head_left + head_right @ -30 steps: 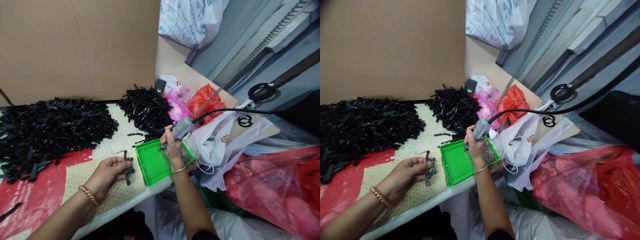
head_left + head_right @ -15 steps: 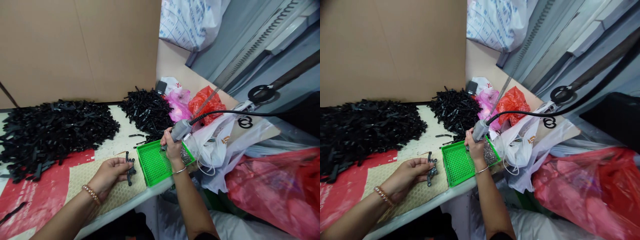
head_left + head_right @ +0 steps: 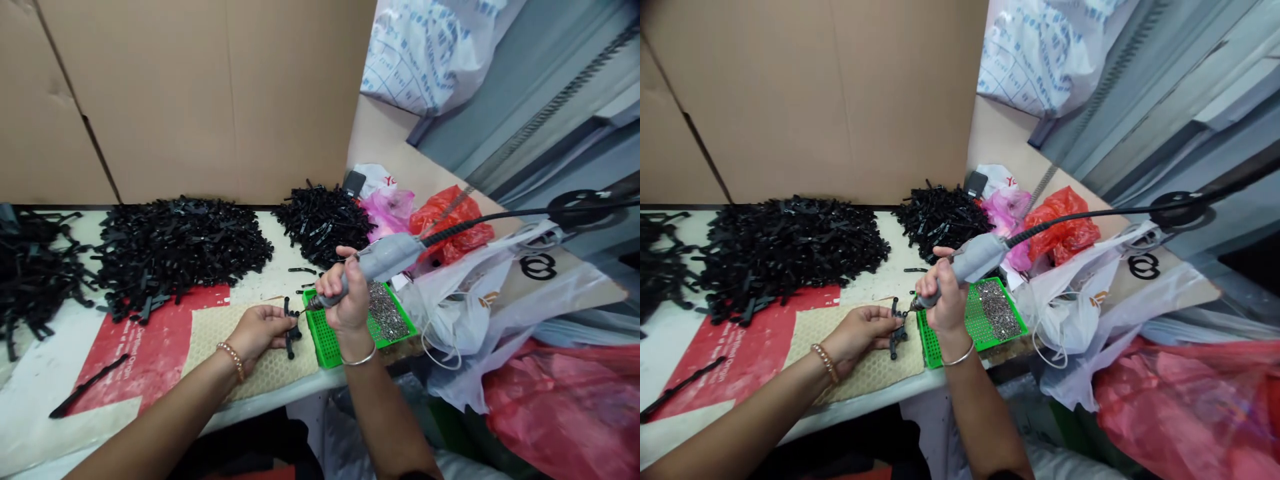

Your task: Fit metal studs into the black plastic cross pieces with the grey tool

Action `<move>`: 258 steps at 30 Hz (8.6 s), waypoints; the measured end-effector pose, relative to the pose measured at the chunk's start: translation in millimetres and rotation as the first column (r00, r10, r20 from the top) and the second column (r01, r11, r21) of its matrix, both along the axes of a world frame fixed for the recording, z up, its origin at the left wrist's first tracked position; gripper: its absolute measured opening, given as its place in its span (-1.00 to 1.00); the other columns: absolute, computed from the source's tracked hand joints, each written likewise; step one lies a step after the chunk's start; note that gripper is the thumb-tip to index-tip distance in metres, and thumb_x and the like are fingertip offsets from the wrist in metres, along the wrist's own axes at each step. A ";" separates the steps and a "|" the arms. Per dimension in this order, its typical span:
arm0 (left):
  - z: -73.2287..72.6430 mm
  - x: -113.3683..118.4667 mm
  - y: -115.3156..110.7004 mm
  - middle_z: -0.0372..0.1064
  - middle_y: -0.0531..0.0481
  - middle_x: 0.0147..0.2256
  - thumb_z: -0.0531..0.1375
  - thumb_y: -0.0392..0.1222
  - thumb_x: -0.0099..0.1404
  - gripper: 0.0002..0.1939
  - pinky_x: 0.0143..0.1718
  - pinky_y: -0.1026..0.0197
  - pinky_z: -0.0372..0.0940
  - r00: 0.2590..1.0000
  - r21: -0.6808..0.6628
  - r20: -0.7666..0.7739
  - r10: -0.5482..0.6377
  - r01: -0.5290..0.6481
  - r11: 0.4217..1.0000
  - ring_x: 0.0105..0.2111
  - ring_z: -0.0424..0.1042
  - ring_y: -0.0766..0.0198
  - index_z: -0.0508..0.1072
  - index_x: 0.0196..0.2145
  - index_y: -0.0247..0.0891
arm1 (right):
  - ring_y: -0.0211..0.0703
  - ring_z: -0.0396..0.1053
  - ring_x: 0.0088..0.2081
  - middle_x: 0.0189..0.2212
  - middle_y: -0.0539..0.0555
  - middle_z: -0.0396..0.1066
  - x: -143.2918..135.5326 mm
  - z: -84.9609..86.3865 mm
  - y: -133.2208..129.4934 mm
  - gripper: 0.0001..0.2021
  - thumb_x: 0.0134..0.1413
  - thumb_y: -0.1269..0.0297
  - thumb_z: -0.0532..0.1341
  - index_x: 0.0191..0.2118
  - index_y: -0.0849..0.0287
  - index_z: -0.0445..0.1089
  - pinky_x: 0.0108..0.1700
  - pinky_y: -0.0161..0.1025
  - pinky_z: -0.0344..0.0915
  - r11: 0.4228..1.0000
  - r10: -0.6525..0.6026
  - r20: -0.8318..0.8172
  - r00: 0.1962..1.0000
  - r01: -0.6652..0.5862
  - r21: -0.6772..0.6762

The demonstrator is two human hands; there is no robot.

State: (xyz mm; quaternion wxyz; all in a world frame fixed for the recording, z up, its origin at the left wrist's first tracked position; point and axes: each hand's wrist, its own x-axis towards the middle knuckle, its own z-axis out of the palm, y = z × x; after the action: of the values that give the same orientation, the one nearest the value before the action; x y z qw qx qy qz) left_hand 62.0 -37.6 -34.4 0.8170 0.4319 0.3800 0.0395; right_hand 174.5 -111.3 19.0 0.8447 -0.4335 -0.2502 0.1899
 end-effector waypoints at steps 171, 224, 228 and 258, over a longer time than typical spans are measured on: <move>-4.7 2.6 1.2 0.51 -0.14 -0.45 0.37 -0.29 0.00 -0.81 -0.49 0.29 0.39 0.995 -0.048 0.025 0.097 -0.096 0.994 -0.52 0.48 0.28 0.42 -0.48 -0.38 | -0.39 -0.06 -0.72 -0.75 -0.22 -0.01 -20.3 -28.8 -2.3 -0.72 0.03 0.03 0.21 -0.26 0.12 0.26 -0.58 -0.38 0.09 0.989 0.146 0.014 0.989 -0.146 -0.032; -1.6 -1.0 5.9 0.53 -0.13 -0.36 0.17 -0.59 0.10 -0.81 -0.36 0.31 0.46 0.996 -0.096 0.043 0.085 -0.080 0.992 -0.43 0.51 0.32 0.51 -0.39 -0.43 | -0.41 0.01 -0.72 -0.76 -0.20 0.08 65.1 -43.9 -50.3 -0.69 -0.05 0.07 0.30 -0.30 0.20 0.34 -0.62 -0.43 0.09 0.951 -0.262 0.105 0.959 0.275 -0.144; -1.3 -1.3 6.0 0.54 -0.18 -0.31 0.17 -0.57 0.11 -0.82 -0.33 0.31 0.46 0.996 -0.089 0.037 0.077 -0.074 0.993 -0.38 0.52 0.28 0.51 -0.35 -0.44 | -0.40 0.02 -0.72 -0.76 -0.20 0.09 63.3 -45.0 -54.7 -0.71 -0.03 0.07 0.29 -0.30 0.19 0.33 -0.61 -0.43 0.10 0.954 -0.244 0.118 0.963 0.260 -0.148; -5.2 0.2 3.9 0.54 -0.18 -0.34 0.19 -0.55 0.08 -0.81 -0.34 0.31 0.43 0.995 -0.089 0.052 0.086 -0.082 0.993 -0.38 0.51 0.28 0.50 -0.32 -0.44 | -0.39 -0.04 -0.71 -0.74 -0.22 0.02 49.5 -24.0 -46.5 -0.69 -0.01 0.03 0.25 -0.25 0.15 0.31 -0.58 -0.40 0.09 0.967 -0.238 0.105 0.966 0.245 -0.063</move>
State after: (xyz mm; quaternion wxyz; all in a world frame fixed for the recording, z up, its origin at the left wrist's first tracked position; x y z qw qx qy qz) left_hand 62.2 -33.7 -39.6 0.8428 0.3785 0.3762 0.0694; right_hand 224.1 -157.8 -5.0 0.8314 -0.5010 -0.2289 0.0735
